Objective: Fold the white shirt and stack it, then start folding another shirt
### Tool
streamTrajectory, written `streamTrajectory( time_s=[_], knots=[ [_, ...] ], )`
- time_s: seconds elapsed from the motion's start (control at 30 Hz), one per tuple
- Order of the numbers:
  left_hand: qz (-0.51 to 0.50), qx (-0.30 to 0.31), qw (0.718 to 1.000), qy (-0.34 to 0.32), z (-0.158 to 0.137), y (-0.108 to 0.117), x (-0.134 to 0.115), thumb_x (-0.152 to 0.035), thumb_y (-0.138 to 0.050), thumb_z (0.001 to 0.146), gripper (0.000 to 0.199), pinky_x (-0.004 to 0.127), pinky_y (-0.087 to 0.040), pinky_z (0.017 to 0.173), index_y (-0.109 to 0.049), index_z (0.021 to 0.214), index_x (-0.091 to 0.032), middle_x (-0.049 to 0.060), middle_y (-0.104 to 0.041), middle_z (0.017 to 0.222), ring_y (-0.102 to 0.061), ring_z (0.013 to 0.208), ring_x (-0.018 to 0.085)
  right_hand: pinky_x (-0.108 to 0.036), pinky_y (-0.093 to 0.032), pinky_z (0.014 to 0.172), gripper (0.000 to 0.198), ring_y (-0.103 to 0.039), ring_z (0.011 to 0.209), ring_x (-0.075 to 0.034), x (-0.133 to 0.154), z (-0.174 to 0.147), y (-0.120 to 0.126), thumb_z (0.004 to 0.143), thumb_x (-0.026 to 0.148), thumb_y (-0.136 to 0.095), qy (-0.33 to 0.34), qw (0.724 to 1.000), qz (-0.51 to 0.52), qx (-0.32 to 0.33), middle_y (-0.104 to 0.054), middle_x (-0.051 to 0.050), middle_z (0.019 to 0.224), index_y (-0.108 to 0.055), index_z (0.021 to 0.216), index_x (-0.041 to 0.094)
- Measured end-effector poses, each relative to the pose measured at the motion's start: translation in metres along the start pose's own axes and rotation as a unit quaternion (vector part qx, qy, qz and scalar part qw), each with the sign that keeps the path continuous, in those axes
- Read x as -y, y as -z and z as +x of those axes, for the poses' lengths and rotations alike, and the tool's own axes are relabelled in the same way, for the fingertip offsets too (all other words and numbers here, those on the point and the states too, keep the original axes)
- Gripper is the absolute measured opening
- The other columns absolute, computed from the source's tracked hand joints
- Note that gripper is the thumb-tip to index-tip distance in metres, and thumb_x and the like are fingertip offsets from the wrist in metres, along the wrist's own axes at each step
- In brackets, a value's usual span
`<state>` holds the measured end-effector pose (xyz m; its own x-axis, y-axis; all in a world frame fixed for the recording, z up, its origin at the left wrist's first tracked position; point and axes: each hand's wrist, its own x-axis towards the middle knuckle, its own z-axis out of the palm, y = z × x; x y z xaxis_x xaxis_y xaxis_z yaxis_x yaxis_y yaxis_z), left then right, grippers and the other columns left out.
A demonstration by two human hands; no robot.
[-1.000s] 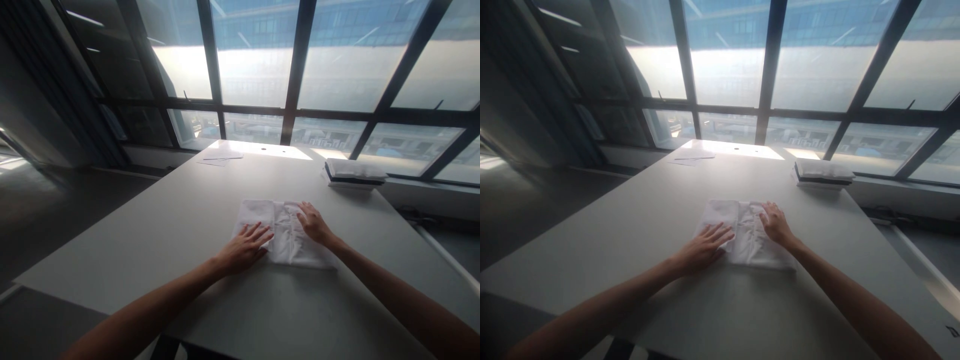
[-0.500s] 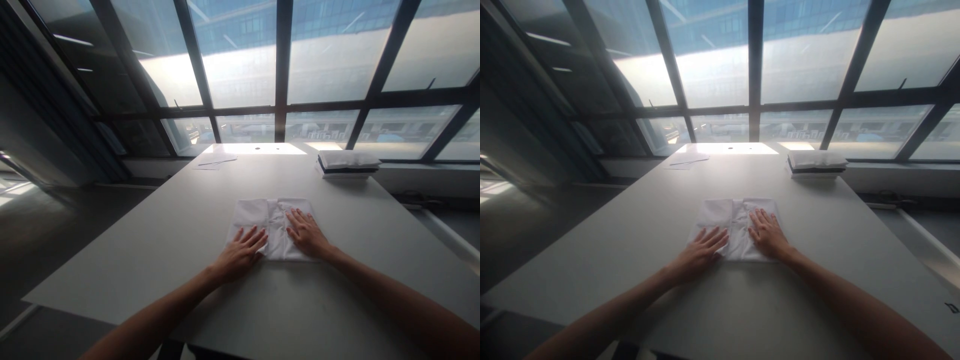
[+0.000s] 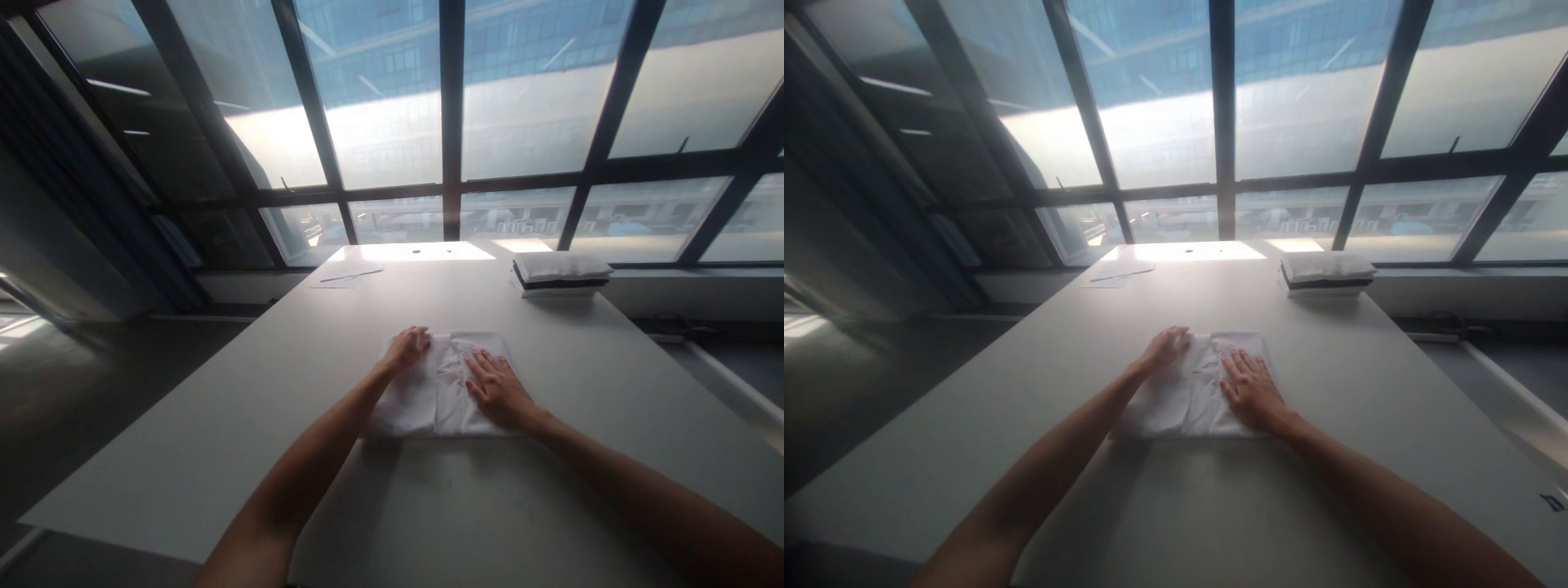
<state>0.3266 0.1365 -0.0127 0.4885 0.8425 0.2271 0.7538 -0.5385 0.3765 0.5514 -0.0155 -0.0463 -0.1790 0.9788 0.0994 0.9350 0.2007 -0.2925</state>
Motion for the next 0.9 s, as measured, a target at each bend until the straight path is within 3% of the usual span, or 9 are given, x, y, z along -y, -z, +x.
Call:
streamTrajectory(
  time_s=[0.23,0.4,0.5,0.57,0.67,0.73,0.83,0.9],
  knots=[
    [-0.057,-0.038,0.995,0.072,0.023,-0.033,0.000,-0.015,-0.062,0.096,0.019,0.028,-0.054,0.092,-0.076,0.109,-0.019,0.007,-0.078,0.110,-0.073,0.101,0.020,-0.050,-0.009,0.127,0.064,-0.017,0.159,-0.028,-0.001,0.000,-0.002,0.106,0.043,-0.035,0.006,1.000,-0.007,-0.006,-0.025,-0.014,0.171,-0.036,0.163,0.016],
    [0.038,-0.094,0.994,0.049,0.014,-0.028,-0.011,-0.017,-0.060,0.098,0.020,0.036,-0.046,0.105,-0.075,0.110,-0.022,0.008,-0.074,0.117,-0.065,0.117,0.024,-0.052,-0.011,0.127,0.063,-0.018,0.159,-0.029,-0.002,0.001,-0.005,0.106,0.043,-0.034,0.010,1.000,-0.019,-0.013,-0.026,-0.015,0.171,-0.037,0.162,0.015],
    [0.098,-0.043,0.994,0.035,-0.007,-0.024,-0.024,-0.023,-0.057,0.101,0.023,0.038,-0.045,0.107,-0.072,0.117,-0.019,0.012,-0.071,0.122,-0.062,0.122,0.027,-0.052,-0.012,0.127,0.063,-0.019,0.159,-0.029,-0.002,0.001,-0.005,0.106,0.043,-0.035,0.011,1.000,-0.020,-0.013,-0.027,-0.015,0.170,-0.037,0.162,0.015],
    [0.116,0.012,0.993,0.007,-0.027,-0.028,-0.031,-0.031,-0.053,0.105,0.034,0.040,-0.042,0.112,-0.066,0.132,-0.015,0.017,-0.065,0.137,-0.057,0.132,0.028,-0.053,-0.013,0.127,0.063,-0.019,0.159,-0.029,-0.002,0.002,-0.005,0.106,0.043,-0.036,0.011,1.000,-0.020,-0.015,-0.027,-0.015,0.170,-0.037,0.162,0.015],
    [0.134,0.038,0.990,-0.024,-0.056,-0.038,-0.036,-0.039,-0.041,0.109,0.054,0.049,-0.027,0.124,-0.045,0.155,-0.011,0.019,-0.040,0.163,-0.034,0.153,0.031,-0.055,-0.014,0.127,0.063,-0.020,0.158,-0.030,-0.002,0.001,-0.003,0.106,0.042,-0.036,0.018,0.999,-0.020,-0.025,-0.027,-0.017,0.170,-0.036,0.162,0.013],
    [0.142,0.040,0.989,-0.023,-0.066,-0.044,-0.038,-0.041,-0.033,0.110,0.058,0.053,-0.022,0.126,-0.038,0.159,-0.011,0.018,-0.031,0.168,-0.025,0.157,0.031,-0.056,-0.014,0.127,0.063,-0.018,0.159,-0.030,0.001,-0.001,-0.002,0.107,0.041,-0.037,0.065,0.997,-0.019,-0.021,-0.026,-0.017,0.170,-0.037,0.162,0.013],
    [0.148,0.051,0.987,-0.021,-0.068,-0.045,-0.039,-0.037,-0.029,0.111,0.057,0.054,-0.022,0.126,-0.037,0.160,-0.010,0.018,-0.030,0.168,-0.024,0.158,0.031,-0.056,-0.013,0.127,0.061,-0.016,0.159,-0.028,0.012,-0.009,-0.002,0.108,0.040,-0.037,0.180,0.983,-0.018,0.006,-0.027,-0.014,0.170,-0.035,0.163,0.015],
    [0.152,0.053,0.987,-0.026,-0.065,-0.043,-0.040,-0.032,-0.029,0.110,0.055,0.053,-0.022,0.126,-0.038,0.160,-0.009,0.018,-0.030,0.168,-0.024,0.158,0.030,-0.056,-0.011,0.128,0.062,-0.016,0.159,-0.028,0.024,-0.017,-0.004,0.108,0.040,-0.039,0.218,0.976,-0.021,0.014,-0.025,-0.014,0.170,-0.031,0.164,0.015]
  ],
)
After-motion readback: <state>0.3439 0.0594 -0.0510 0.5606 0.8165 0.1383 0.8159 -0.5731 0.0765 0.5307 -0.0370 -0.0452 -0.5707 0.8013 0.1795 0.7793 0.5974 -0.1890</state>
